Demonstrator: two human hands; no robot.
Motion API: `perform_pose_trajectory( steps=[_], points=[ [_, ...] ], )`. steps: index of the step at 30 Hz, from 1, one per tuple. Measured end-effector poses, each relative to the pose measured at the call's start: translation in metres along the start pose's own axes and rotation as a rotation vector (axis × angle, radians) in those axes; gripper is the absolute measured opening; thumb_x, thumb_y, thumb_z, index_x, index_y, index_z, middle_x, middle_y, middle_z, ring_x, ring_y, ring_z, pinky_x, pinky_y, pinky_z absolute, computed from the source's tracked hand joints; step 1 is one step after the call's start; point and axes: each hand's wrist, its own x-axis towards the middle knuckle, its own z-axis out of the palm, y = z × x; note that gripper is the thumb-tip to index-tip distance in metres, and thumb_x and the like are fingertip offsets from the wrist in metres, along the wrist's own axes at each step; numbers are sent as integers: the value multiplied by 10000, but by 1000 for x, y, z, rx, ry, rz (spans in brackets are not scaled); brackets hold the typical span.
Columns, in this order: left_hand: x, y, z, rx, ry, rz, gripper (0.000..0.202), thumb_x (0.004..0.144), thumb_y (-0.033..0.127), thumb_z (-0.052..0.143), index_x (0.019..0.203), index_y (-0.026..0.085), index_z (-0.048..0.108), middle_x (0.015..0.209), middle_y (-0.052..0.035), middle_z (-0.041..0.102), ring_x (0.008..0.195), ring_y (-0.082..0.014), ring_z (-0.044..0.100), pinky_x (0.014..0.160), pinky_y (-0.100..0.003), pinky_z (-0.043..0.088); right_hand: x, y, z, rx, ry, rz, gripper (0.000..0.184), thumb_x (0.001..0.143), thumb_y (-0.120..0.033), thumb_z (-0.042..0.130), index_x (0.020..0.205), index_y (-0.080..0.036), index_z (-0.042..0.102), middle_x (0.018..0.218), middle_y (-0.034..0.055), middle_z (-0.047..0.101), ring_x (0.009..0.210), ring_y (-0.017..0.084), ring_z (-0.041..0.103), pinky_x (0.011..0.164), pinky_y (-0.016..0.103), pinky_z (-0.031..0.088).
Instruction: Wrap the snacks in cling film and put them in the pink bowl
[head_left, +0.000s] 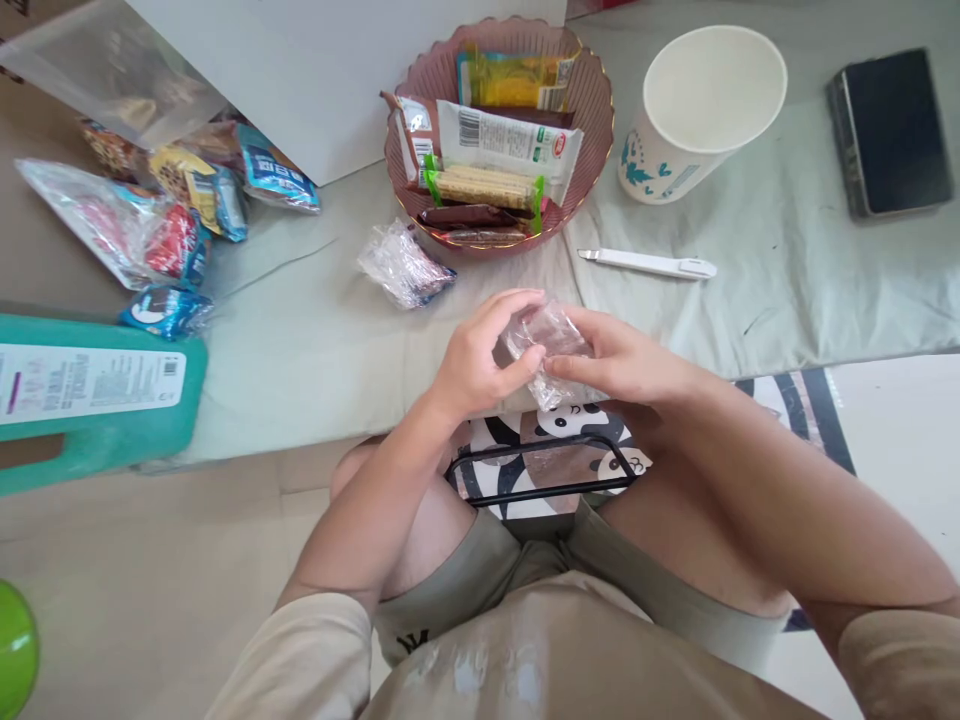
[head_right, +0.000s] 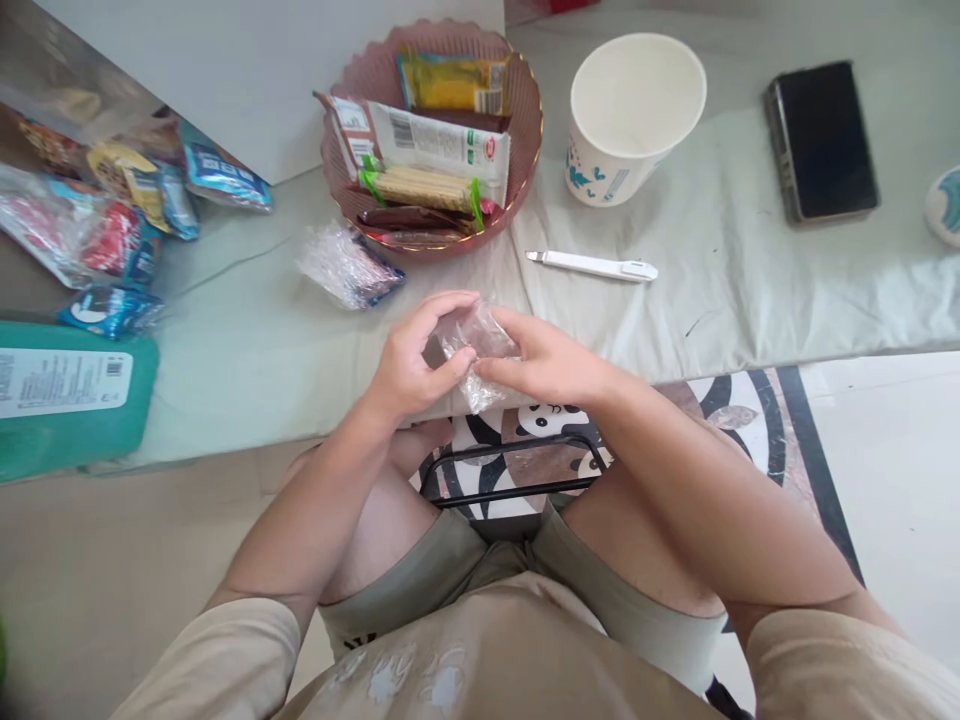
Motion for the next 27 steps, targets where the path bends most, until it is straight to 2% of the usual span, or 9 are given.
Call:
perform_pose_trajectory(
  steps=[5,8,10,12,14,18,22,25,27],
  points=[
    [0,-9,-7,-113,62,-181,407,903,273,647,1300,185,639,1336,-124,724,1219,-236,709,1096,-394,560,1,1,-1,20,28,111,205,834,-374,700,915,-186,679,796,8,645,716,153,554,670,289,441],
    [-2,-13,-5,-160,38,-149,417,924,319,650,1325,204,624,1386,-129,691,1276,-239,680,1118,-398,544,1,2,2,34,-5,127,266,858,-447,672,855,-182,694,704,-8,587,640,129,487,609,280,387],
    [-2,-17,-2,-146,95,-124,468,913,412,694,1335,229,608,1440,-133,637,1342,-258,626,1126,-400,530,2,3,4,16,81,113,328,870,-499,659,784,-184,684,661,-10,556,612,123,455,584,279,365],
    [-3,-21,2,-174,210,-166,587,857,534,763,1347,276,570,1444,-116,598,1330,-258,617,1068,-370,551,3,4,6,-14,232,75,361,887,-526,648,755,-192,689,672,6,584,657,145,510,617,290,410],
    [-2,-23,4,-303,266,-270,676,805,625,796,1346,315,534,1345,-89,626,1185,-220,681,953,-325,586,4,5,8,-37,344,16,342,909,-529,641,811,-213,723,754,29,654,796,192,607,731,326,491],
    [3,-14,4,-632,142,-448,610,792,644,803,1229,264,612,1068,-55,737,923,-170,731,816,-294,606,4,8,10,-79,370,-95,335,922,-554,646,859,-241,748,910,61,694,971,238,654,907,393,523],
    [7,-3,-3,-617,148,-498,392,750,463,884,980,195,715,931,-52,786,813,-147,727,707,-242,589,3,9,7,-116,389,-126,334,879,-572,710,867,-241,752,985,82,662,944,235,626,820,375,526],
    [8,1,-9,-605,161,-545,277,741,360,866,882,179,710,841,-32,777,552,-71,596,472,-190,463,3,9,4,-172,430,-89,271,882,-507,718,866,-240,763,958,73,662,871,210,611,716,339,509],
    [7,2,-11,-633,129,-579,258,730,337,849,843,177,681,790,-12,753,461,-49,537,387,-181,370,3,8,4,-185,452,-74,191,881,-415,706,859,-233,762,973,65,689,835,190,615,657,311,495]
  ],
)
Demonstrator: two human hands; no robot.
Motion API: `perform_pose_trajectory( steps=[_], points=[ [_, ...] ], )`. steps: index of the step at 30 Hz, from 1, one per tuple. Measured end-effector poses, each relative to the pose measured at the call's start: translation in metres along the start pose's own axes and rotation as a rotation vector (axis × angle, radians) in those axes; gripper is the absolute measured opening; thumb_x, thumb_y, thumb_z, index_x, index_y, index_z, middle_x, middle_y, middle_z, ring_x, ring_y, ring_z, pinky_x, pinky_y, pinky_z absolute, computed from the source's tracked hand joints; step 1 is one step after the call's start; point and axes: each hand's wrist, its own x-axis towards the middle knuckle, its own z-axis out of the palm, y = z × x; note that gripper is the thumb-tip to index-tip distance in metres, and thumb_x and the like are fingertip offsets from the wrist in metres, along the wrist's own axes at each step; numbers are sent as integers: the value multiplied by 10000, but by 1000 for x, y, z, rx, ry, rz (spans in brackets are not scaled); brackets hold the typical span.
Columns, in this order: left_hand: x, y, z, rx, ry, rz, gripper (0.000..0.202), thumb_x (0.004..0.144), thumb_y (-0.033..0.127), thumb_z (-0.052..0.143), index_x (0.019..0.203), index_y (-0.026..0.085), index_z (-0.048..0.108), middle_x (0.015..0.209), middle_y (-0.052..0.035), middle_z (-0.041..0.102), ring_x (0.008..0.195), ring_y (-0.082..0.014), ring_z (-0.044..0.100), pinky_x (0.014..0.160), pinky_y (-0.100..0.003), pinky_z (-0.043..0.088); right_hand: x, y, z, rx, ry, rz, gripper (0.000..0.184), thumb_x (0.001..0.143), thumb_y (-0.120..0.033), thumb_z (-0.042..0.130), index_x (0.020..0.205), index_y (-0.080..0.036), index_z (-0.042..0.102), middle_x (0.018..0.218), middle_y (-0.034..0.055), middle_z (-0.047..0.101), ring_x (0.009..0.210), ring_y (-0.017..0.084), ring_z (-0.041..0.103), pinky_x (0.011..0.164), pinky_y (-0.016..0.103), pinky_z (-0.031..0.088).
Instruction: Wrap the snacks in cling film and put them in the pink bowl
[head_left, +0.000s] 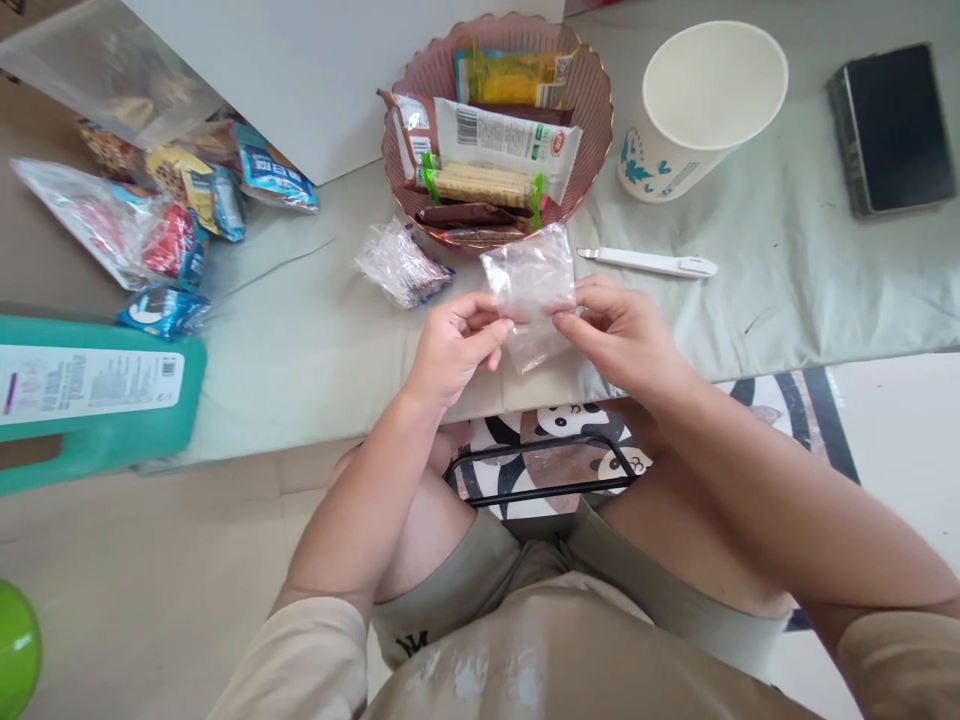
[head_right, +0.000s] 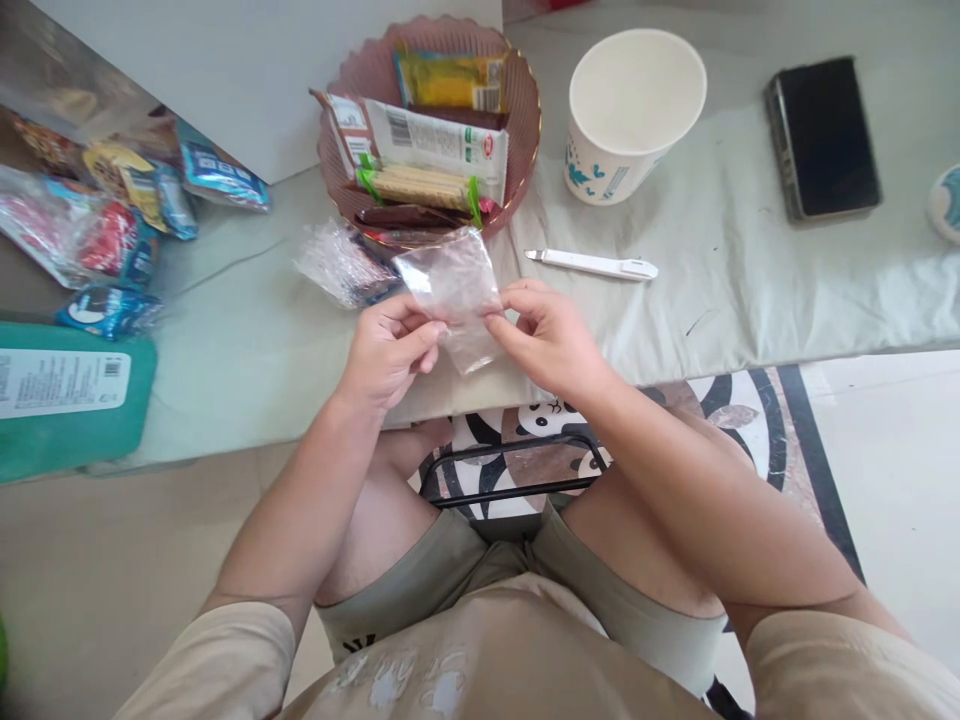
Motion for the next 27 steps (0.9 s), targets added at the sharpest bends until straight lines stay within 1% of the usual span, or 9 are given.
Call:
perform_pose_trajectory(
  steps=[2,5,7,9,11,14,20,24,27],
  points=[
    [-1,0,0,-13,-35,-31,280,722,345,846,818,180,641,764,6,723,482,-71,608,388,-175,375,0,-1,2,20,-8,40,134,863,-342,691,883,-225,754,1002,54,711,747,159,607,589,290,479],
    [-1,-2,2,-41,-90,-38,383,711,439,873,838,192,609,817,12,726,605,-117,717,486,-186,490,-2,-5,4,88,-56,75,141,851,-315,695,942,-224,751,971,43,716,675,142,600,575,295,496],
    [-1,-4,4,-46,-97,-2,449,708,536,881,859,202,622,866,6,748,676,-125,734,585,-217,560,-4,-7,5,118,-70,23,145,876,-365,706,891,-228,751,934,54,715,776,179,648,677,332,546],
    [-1,-4,5,-3,-50,96,463,717,596,870,840,206,654,838,5,745,713,-120,714,650,-238,577,-5,-8,4,132,-50,-41,256,906,-458,703,793,-232,737,919,67,712,901,219,675,810,383,568],
    [-2,-4,6,76,22,216,443,746,607,853,783,204,674,773,5,719,703,-115,675,664,-249,566,-6,-9,4,142,-8,-81,349,915,-538,700,744,-235,733,958,75,712,985,241,681,914,426,559],
    [-5,-1,8,164,73,318,438,797,611,815,724,206,666,723,3,688,679,-119,641,675,-275,559,-6,-8,4,146,53,-116,370,901,-578,715,745,-245,748,1051,82,709,1054,253,676,994,455,536],
    [-8,0,13,145,93,349,471,751,643,837,891,233,651,864,-12,716,789,-159,696,750,-321,594,-8,-5,5,52,39,-180,366,875,-551,743,691,-236,712,1095,89,700,1049,257,658,1008,455,527],
    [-7,-3,13,92,98,358,403,782,546,853,905,235,628,842,5,669,793,-143,692,791,-310,597,-8,-1,5,27,42,-234,283,905,-471,731,746,-237,727,1136,91,664,1135,262,637,1060,465,508],
    [-4,-7,11,-13,122,328,532,686,564,914,1028,261,640,1062,-23,685,966,-177,712,856,-305,593,-5,6,5,-2,83,-330,262,911,-421,728,735,-228,711,1151,90,644,1172,256,622,1056,457,522]
  ],
)
